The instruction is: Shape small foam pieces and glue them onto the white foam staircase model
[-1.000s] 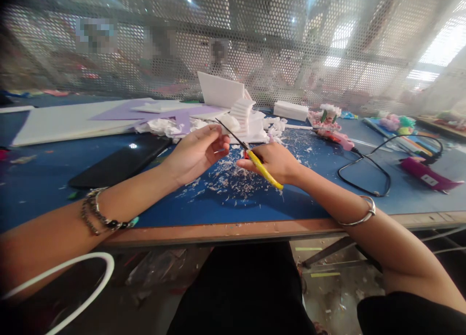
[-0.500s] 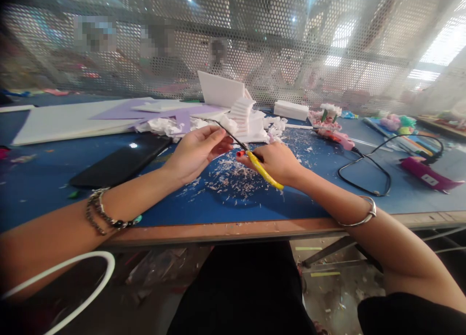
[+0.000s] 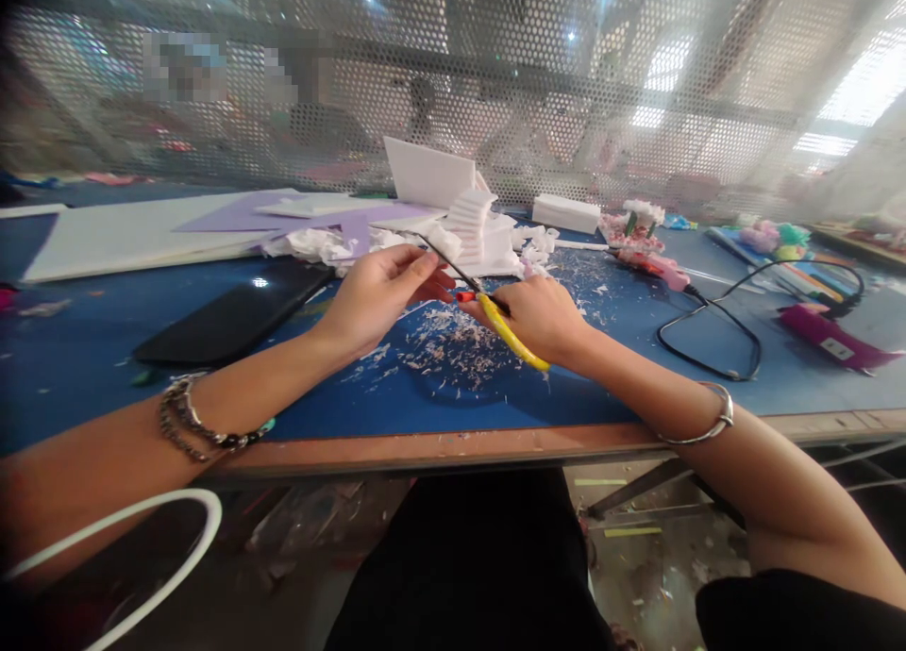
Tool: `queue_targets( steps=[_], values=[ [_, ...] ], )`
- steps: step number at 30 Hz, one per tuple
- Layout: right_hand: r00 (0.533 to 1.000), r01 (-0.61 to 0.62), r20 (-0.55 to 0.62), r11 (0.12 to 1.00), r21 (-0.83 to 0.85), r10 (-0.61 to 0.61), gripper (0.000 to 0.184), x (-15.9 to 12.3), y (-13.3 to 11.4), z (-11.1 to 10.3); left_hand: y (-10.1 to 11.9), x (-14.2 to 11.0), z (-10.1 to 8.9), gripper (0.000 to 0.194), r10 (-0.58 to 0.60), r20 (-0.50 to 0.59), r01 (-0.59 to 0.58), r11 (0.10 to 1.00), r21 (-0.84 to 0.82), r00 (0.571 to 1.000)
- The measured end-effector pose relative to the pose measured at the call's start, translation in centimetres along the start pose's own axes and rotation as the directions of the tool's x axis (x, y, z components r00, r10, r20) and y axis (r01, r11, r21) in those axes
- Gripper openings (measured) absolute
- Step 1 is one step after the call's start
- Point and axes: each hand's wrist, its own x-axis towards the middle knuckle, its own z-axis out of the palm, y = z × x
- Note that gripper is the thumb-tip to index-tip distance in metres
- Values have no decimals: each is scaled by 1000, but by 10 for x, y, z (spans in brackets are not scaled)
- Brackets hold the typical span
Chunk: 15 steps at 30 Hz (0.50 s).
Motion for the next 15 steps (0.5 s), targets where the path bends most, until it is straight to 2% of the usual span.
queue_targets(
  steps=[11,15],
  values=[
    [999,33,-9,996,84,-33,55,2,8,0,-2,1,0,17,9,50,-9,1000,-8,999],
    [999,39,-27,992,117,-36,52,8,16,0,2,0,1,15,19,102,-22,999,32,995]
  ],
)
